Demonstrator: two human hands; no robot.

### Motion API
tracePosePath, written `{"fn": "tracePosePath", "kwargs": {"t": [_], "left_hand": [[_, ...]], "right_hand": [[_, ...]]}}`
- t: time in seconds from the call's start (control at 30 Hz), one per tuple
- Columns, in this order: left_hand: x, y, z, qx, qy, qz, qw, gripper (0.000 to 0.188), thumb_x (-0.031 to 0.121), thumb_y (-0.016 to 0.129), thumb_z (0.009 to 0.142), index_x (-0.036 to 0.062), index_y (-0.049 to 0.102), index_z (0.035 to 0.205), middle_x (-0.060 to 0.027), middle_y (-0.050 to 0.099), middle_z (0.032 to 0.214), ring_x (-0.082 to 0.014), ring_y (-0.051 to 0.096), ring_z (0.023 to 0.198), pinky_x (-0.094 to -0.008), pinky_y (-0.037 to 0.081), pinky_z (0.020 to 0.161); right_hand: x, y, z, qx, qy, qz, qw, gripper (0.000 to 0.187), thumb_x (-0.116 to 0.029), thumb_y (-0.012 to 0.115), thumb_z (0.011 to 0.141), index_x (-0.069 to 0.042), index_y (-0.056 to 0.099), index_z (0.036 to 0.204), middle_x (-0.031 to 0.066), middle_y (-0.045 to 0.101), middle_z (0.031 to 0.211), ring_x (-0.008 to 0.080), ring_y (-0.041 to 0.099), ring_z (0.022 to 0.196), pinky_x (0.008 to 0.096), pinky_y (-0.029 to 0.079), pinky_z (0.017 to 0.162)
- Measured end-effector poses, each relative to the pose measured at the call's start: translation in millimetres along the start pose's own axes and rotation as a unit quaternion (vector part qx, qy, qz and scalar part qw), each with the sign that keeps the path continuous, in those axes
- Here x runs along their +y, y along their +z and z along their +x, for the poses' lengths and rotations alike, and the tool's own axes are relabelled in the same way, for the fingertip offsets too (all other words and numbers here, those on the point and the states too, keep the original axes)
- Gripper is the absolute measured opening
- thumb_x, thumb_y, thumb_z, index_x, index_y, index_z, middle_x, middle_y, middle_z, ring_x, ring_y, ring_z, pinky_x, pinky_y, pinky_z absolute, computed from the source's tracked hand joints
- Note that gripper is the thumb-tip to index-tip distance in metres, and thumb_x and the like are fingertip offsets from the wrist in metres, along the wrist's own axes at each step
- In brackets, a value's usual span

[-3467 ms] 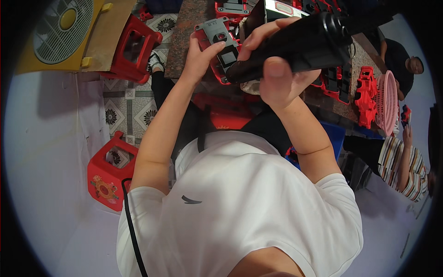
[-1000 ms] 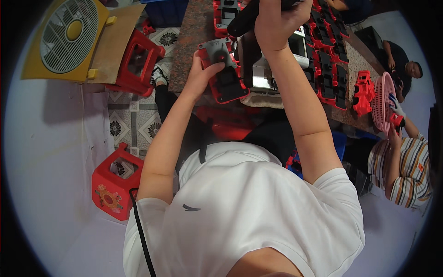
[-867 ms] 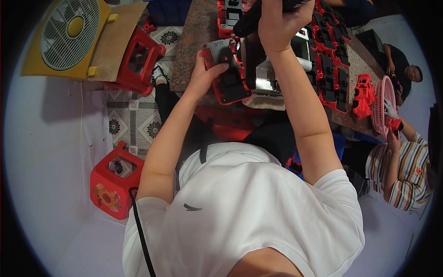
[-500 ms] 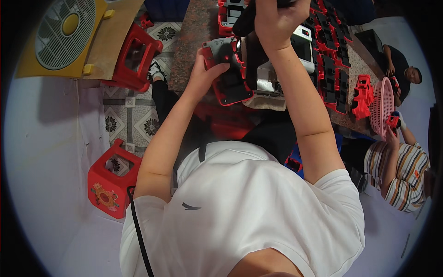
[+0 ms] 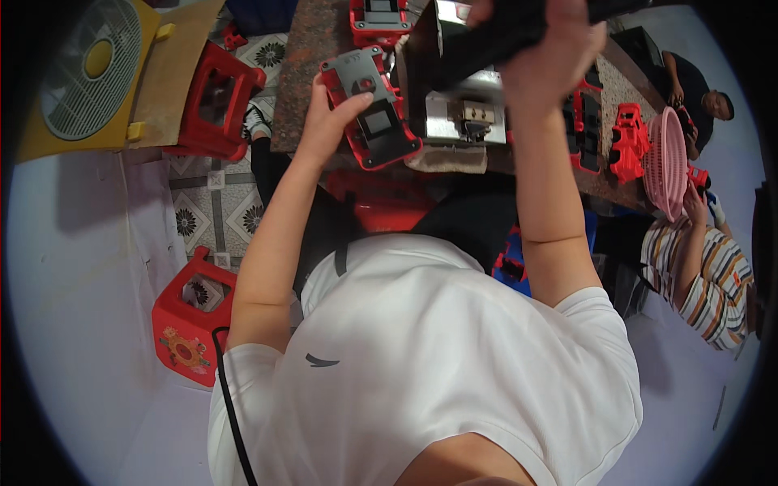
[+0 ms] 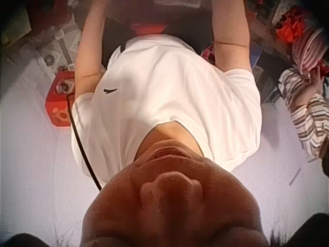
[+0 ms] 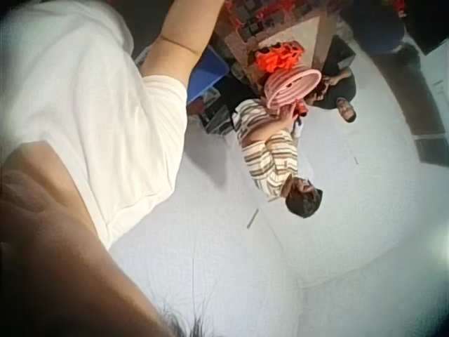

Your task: The person assembles red plastic electronic tool housings by hand, joining the parts with screws using an electric screwdriver.

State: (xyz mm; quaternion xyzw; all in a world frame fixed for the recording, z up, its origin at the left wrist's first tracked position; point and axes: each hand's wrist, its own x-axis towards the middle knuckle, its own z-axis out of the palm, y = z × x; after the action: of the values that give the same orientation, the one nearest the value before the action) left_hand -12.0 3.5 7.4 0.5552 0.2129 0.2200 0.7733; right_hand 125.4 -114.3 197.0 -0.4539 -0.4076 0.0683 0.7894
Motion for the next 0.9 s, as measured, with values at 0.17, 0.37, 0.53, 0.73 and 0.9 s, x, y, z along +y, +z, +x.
{"fn": "tracePosePath", "kwargs": {"t": [0.17, 0.37, 0.53, 0.73, 0.9], "left_hand": [[0.1, 1.9, 1.1, -0.003, -0.028, -0.017, 0.999, 0.059, 0.016, 0.072, 0.079, 0.0033, 0.039, 0.126, -0.0095, 0.056, 0.114, -0.0175, 0.056, 0.106, -0.0327, 0.045, 0.094], [-3.1, 3.2, 1.1, -0.005, -0.022, -0.006, 1.000, 0.057, 0.018, 0.070, 0.081, 0.0040, 0.039, 0.126, -0.0099, 0.055, 0.116, -0.0176, 0.055, 0.107, -0.0330, 0.045, 0.094], [-1.3, 3.3, 1.8, 0.000, -0.024, -0.015, 1.000, 0.058, 0.017, 0.070, 0.080, 0.0034, 0.038, 0.126, -0.0104, 0.055, 0.117, -0.0184, 0.056, 0.107, -0.0332, 0.045, 0.094], [0.8, 4.1, 2.4, 0.001, -0.006, -0.019, 1.000, 0.062, 0.015, 0.072, 0.078, 0.0019, 0.036, 0.127, -0.0121, 0.056, 0.116, -0.0195, 0.057, 0.107, -0.0331, 0.046, 0.094], [3.9, 4.0, 1.6, -0.007, -0.007, -0.024, 1.000, 0.064, 0.013, 0.072, 0.078, 0.0008, 0.034, 0.129, -0.0100, 0.056, 0.116, -0.0173, 0.056, 0.107, -0.0313, 0.045, 0.093]], "right_hand": [[-2.2, -56.1, -41.1, -0.053, -0.054, -0.110, 0.991, 0.037, -0.022, 0.068, 0.086, 0.003, 0.048, 0.105, 0.0139, 0.061, 0.075, 0.0175, 0.060, 0.060, 0.0278, 0.050, 0.054], [6.5, -67.9, -68.2, -0.014, -0.108, -0.075, 0.991, 0.035, -0.016, 0.070, 0.085, 0.004, 0.049, 0.103, 0.0114, 0.062, 0.074, 0.0139, 0.059, 0.061, 0.0250, 0.049, 0.055], [4.9, -69.4, -42.9, -0.024, 0.058, -0.074, 0.995, 0.020, -0.014, 0.062, 0.089, 0.001, 0.052, 0.097, 0.0090, 0.061, 0.069, 0.0154, 0.060, 0.057, 0.0297, 0.051, 0.053], [2.8, 4.1, -15.8, 0.076, -0.014, 0.045, 0.996, 0.037, -0.032, 0.064, 0.091, -0.001, 0.050, 0.105, 0.0103, 0.061, 0.074, 0.0176, 0.060, 0.056, 0.0306, 0.053, 0.049], [42.3, 48.6, 4.6, -0.060, -0.227, -0.038, 0.971, 0.025, -0.025, 0.061, 0.094, -0.002, 0.054, 0.088, 0.0066, 0.059, 0.071, 0.0120, 0.055, 0.054, 0.0266, 0.047, 0.048]]}}
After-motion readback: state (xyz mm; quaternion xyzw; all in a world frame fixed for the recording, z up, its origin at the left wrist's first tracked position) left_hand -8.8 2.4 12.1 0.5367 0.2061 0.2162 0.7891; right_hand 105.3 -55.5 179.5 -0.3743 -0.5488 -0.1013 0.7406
